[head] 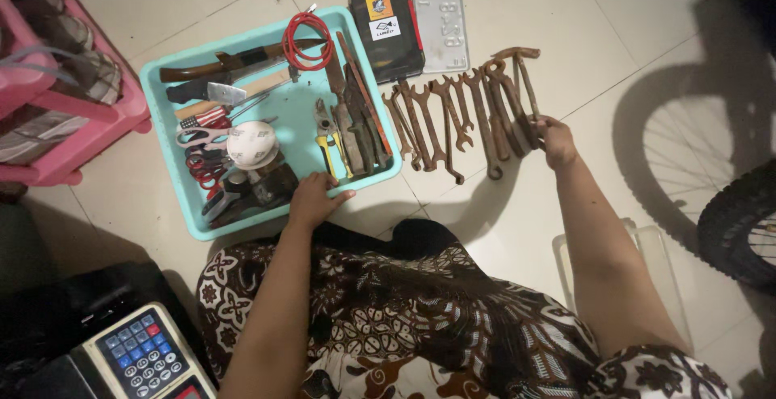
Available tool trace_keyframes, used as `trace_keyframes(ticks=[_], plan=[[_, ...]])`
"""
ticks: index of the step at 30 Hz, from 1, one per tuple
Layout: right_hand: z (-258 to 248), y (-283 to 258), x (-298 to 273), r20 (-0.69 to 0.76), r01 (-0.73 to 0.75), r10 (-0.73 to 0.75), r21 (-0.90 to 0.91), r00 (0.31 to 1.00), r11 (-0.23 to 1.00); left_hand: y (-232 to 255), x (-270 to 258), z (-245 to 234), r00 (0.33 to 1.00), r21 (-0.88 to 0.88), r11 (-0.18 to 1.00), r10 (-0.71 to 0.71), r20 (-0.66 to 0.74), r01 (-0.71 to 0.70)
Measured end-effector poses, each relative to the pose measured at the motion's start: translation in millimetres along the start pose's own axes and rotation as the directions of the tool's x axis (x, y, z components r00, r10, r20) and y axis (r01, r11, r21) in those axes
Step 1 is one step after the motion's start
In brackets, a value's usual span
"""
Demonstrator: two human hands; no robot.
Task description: The person empties a light blue plastic bin of assorted tools and arranges them on the floor. They remove a black case, a metal plate, and multiple wrenches, pliers, and other hand tools, laying them out in rows.
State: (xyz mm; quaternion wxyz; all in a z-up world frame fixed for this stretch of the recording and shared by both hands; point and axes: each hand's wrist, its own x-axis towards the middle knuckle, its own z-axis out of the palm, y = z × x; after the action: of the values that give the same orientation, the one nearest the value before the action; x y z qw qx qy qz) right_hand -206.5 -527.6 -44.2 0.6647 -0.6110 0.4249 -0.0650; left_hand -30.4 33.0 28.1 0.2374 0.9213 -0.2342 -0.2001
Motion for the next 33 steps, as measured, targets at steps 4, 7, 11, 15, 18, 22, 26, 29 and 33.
trace_keyframes(ticks=[4,7,11,15,18,22,26,29,33], plan=[[-8,-6,7,-0.085,0.000,0.002,0.025,0.996,1.000,-2,2,0,1.000,0.008,1.000,0.007,0.013,-0.007],[-9,-6,12,-0.182,-0.007,0.016,0.053,0.983,0.999,-2,2,1,1.000,0.016,1.000,0.003,0.017,-0.004],[-5,1,12,-0.173,0.069,-0.035,0.192,0.984,0.979,-3,1,2,1.000,0.026,1.000,0.012,0.010,-0.012],[1,4,15,-0.319,0.037,0.061,0.292,0.946,0.956,-5,1,2,0.998,0.052,0.997,0.055,-0.030,-0.053],[1,7,13,-0.350,0.053,0.055,0.294,0.935,0.954,-4,1,3,0.999,0.046,0.998,0.033,-0.019,-0.032],[-1,7,14,-0.358,0.036,0.042,0.208,0.933,0.977,-4,0,2,0.999,0.042,0.999,0.032,-0.018,-0.031],[2,7,15,-0.393,-0.061,0.157,0.246,0.906,0.967,-4,-1,2,0.998,0.043,0.998,0.048,-0.033,-0.047],[6,7,13,-0.406,-0.036,0.124,0.219,0.905,0.975,-6,-1,3,0.999,0.038,0.999,0.033,-0.017,-0.033],[23,4,10,-0.497,0.043,-0.039,-0.004,0.867,0.999,-9,4,6,1.000,0.068,0.997,0.027,0.007,-0.027]])
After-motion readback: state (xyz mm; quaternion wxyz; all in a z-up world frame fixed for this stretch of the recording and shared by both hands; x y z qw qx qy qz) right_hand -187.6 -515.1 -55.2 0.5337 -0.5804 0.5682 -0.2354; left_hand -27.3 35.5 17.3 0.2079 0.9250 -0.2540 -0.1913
